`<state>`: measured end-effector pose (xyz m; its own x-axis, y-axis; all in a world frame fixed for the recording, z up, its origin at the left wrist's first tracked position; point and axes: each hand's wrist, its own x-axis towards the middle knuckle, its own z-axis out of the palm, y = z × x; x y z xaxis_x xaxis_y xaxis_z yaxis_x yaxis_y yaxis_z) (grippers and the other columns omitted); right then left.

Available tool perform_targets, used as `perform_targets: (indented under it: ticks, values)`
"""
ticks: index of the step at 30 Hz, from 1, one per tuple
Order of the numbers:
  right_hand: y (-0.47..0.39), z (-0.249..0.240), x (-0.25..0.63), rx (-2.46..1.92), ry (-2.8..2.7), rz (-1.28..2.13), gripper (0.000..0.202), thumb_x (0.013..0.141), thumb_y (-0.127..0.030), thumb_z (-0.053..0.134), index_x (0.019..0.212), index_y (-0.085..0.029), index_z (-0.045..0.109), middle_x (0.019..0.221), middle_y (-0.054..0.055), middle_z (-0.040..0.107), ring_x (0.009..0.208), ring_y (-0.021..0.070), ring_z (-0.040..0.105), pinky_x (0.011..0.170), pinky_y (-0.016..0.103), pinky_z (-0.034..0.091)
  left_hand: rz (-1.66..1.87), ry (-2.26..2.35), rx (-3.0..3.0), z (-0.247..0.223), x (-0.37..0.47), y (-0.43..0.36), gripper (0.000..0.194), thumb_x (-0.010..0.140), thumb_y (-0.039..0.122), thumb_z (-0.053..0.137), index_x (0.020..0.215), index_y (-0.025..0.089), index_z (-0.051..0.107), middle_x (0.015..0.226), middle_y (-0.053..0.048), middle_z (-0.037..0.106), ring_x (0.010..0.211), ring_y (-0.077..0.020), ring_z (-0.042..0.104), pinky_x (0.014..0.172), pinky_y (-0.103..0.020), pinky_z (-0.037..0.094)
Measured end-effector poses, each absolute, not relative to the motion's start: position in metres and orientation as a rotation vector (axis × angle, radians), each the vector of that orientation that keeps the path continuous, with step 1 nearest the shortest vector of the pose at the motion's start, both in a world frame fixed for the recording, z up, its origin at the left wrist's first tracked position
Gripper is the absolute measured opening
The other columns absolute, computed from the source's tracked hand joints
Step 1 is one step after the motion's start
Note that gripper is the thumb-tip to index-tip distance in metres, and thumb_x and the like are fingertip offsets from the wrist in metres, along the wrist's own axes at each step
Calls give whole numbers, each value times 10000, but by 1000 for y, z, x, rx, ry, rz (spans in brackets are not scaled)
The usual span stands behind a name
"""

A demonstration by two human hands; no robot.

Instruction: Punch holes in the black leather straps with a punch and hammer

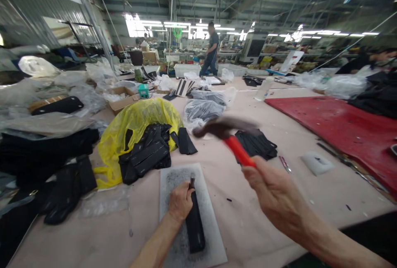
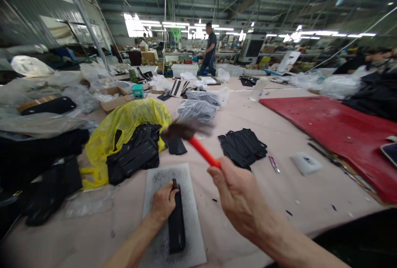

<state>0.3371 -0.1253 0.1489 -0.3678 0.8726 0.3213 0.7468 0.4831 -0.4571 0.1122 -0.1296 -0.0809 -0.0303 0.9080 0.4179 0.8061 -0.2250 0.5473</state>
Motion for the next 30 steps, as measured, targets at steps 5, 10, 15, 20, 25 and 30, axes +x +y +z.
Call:
perform_targets:
  ticks: [5, 10, 15, 20, 25, 30]
  values:
    - [-126, 127, 341, -1356, -2300, 447, 365, 983, -455, 353, 728, -226, 479, 516, -30, 455, 418, 120, 313, 465, 294, 163, 1086, 1860, 2086, -83, 112, -128, 131, 878, 151, 509, 918, 199, 624, 769, -62, 709, 724, -236, 696, 630, -323, 507]
    - [-117, 99, 369, -1625, -2143, 737, 412, 962, -522, 305, 719, -223, 450, 592, -20, 491, 520, 131, 429, 509, 266, 265, 1120, 1834, 2092, -87, 111, -127, 132, 886, 160, 512, 920, 199, 634, 790, -66, 715, 737, -231, 697, 646, -319, 512]
    - [-103, 20, 400, -1912, -1845, 1166, 408, 955, -487, 239, 720, -223, 442, 514, -50, 420, 415, 117, 376, 428, 239, 300, 1096, 1843, 2072, -82, 111, -127, 141, 891, 160, 499, 907, 204, 632, 764, -57, 704, 745, -229, 698, 642, -311, 508]
    - [-113, -24, 385, -1876, -2043, 607, 322, 939, -296, 367, 1126, -144, 581, 1087, 167, 653, 981, 264, 618, 847, 411, 472, 1078, 1846, 2062, -78, 111, -128, 139, 894, 175, 494, 915, 196, 630, 764, -53, 700, 742, -221, 696, 645, -303, 509]
    - [-163, -20, 328, -1209, -2556, 521, 695, 886, -432, 553, 1494, -186, 322, 1556, 131, 315, 1443, 329, 219, 1162, 561, 168, 1041, 1850, 2042, -78, 110, -128, 152, 902, 212, 486, 877, 193, 635, 769, -55, 708, 736, -221, 695, 658, -304, 511]
    - [-195, -35, 303, -1035, -2655, 880, 869, 841, -456, 618, 1546, -179, 192, 1602, 110, 184, 1475, 335, 100, 1187, 586, 33, 1059, 1862, 1874, -75, 110, -124, 190, 889, 253, 490, 886, 185, 667, 805, -65, 730, 759, -226, 692, 696, -321, 520]
